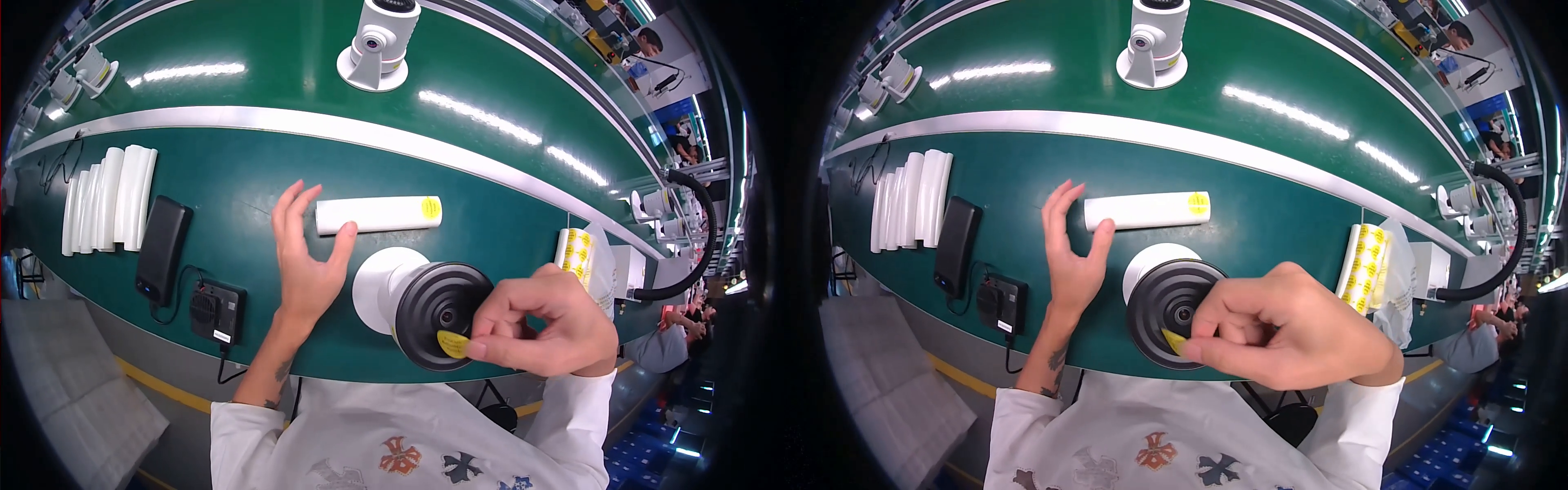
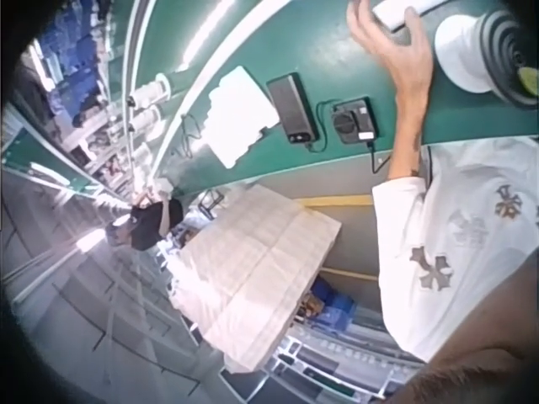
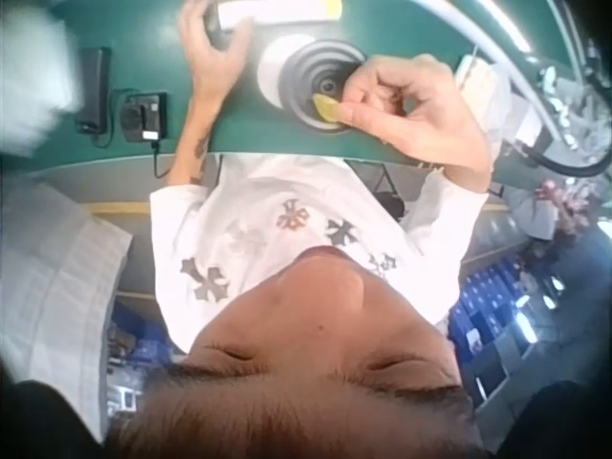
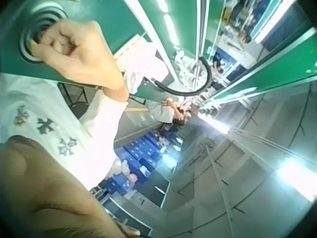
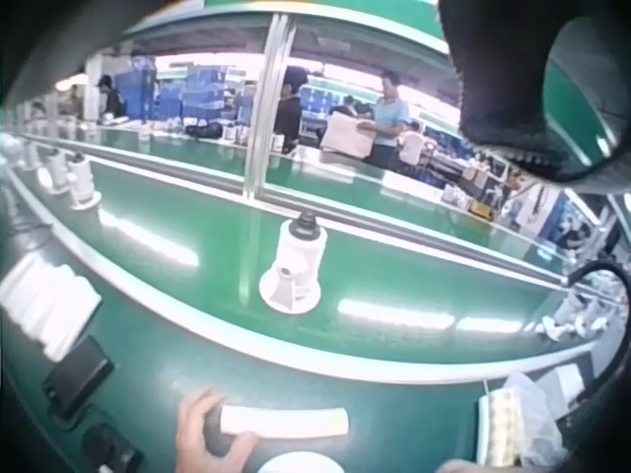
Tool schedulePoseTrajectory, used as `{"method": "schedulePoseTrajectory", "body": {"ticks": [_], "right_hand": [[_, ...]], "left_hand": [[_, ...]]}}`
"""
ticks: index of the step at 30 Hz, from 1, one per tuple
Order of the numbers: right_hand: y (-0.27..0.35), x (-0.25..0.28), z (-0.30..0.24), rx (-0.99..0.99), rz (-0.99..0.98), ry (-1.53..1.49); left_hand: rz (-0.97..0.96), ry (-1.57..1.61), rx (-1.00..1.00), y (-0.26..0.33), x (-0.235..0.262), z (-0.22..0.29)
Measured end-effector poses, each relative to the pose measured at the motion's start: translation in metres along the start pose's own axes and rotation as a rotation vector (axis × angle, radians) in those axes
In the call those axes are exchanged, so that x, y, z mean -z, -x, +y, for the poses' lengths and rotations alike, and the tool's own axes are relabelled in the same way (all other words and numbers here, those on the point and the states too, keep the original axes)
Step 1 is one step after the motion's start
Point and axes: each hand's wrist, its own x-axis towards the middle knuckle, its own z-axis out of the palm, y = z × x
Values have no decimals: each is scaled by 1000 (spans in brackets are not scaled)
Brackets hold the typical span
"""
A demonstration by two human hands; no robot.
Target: Applying yellow identification or quality control stickers to the front of security cameras on an assembly line.
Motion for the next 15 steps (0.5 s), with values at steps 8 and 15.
{"method": "schedulePoseTrajectory", "body": {"ticks": [8, 15], "right_hand": [[-7, -4, 8, -79, 125, 136], [-5, -5, 11, -60, 149, 148]], "left_hand": [[-121, 556, -268, 4, 32, 43], [-288, 632, -352, 5, 31, 56]]}}
